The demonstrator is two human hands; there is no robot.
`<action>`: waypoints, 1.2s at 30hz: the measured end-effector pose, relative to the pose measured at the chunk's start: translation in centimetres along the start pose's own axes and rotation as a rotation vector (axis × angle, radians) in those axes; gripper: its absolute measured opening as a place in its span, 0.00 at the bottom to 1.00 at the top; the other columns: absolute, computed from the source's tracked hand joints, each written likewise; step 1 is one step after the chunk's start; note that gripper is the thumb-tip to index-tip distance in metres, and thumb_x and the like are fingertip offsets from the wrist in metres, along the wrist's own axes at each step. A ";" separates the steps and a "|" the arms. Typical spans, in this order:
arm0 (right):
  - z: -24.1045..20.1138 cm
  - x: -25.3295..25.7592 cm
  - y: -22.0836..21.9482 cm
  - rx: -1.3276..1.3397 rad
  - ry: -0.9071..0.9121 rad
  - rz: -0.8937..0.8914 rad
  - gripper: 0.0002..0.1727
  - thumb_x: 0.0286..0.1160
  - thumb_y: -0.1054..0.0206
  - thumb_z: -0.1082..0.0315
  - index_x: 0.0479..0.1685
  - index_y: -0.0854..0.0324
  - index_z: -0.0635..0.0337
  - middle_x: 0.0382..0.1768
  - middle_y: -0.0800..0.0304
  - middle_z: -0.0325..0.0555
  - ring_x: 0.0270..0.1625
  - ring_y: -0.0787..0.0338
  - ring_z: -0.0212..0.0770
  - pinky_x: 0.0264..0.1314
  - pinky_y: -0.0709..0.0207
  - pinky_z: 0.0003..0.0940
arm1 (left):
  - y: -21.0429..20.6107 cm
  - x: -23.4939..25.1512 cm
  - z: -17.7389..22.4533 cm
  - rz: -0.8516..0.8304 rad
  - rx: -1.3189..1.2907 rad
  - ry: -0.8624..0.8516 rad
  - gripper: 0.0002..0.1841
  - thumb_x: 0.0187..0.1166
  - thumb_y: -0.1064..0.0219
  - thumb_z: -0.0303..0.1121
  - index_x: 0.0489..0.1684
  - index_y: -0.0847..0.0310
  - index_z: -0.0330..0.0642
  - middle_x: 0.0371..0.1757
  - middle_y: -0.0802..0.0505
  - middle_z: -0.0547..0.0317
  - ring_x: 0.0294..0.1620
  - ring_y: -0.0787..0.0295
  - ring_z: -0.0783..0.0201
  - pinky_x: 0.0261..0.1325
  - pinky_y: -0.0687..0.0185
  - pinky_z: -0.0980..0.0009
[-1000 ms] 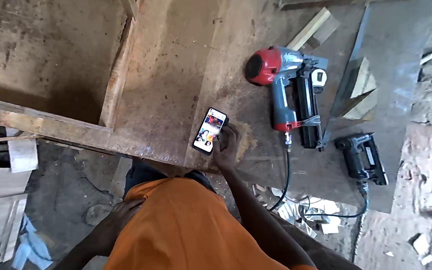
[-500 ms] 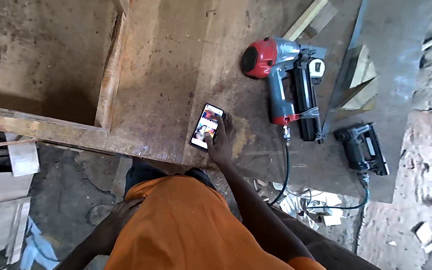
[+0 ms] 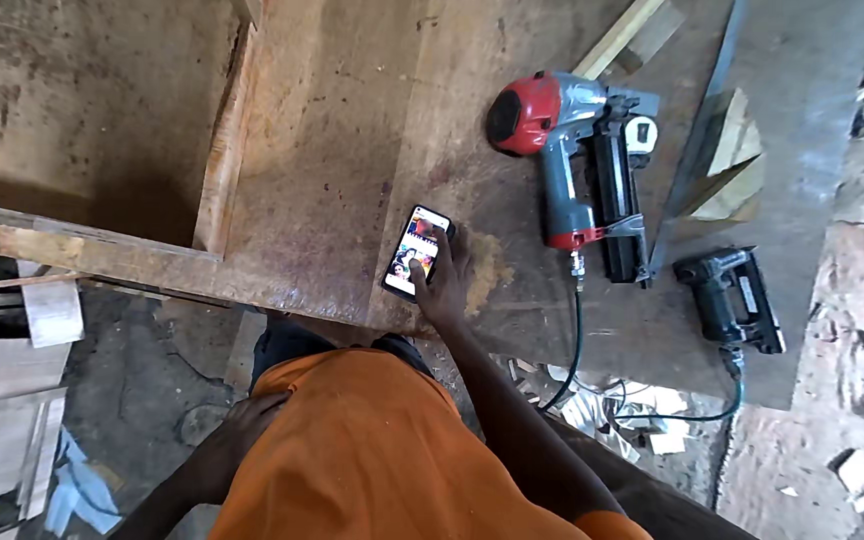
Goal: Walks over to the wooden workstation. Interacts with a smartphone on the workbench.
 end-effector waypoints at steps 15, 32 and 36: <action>0.4 -0.5 0.9 0.179 0.041 0.138 0.45 0.74 0.36 0.39 0.90 0.38 0.53 0.92 0.45 0.54 0.90 0.39 0.56 0.86 0.38 0.57 | 0.4 0.6 -0.1 0.025 -0.001 0.042 0.30 0.77 0.38 0.52 0.78 0.25 0.50 0.84 0.23 0.62 0.82 0.27 0.57 0.81 0.30 0.50; 0.5 -0.8 1.6 0.256 0.071 0.195 0.40 0.75 0.35 0.45 0.85 0.32 0.57 0.87 0.36 0.54 0.88 0.36 0.54 0.86 0.36 0.53 | 0.4 0.1 0.2 -0.017 -0.015 0.017 0.35 0.74 0.36 0.53 0.82 0.28 0.49 0.88 0.28 0.61 0.86 0.32 0.57 0.84 0.33 0.50; 0.4 -0.9 1.7 0.275 0.087 0.205 0.38 0.76 0.34 0.47 0.83 0.31 0.59 0.86 0.34 0.55 0.88 0.35 0.54 0.87 0.37 0.53 | 0.3 -0.1 0.1 -0.016 -0.007 0.013 0.35 0.76 0.38 0.54 0.84 0.30 0.50 0.88 0.28 0.62 0.87 0.32 0.59 0.85 0.34 0.50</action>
Point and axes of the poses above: each hand's wrist, its own x-axis towards the middle knuckle, its own y-axis out of the back of the hand, z = x × y, the point moved 10 cm from there along x, towards the middle knuckle
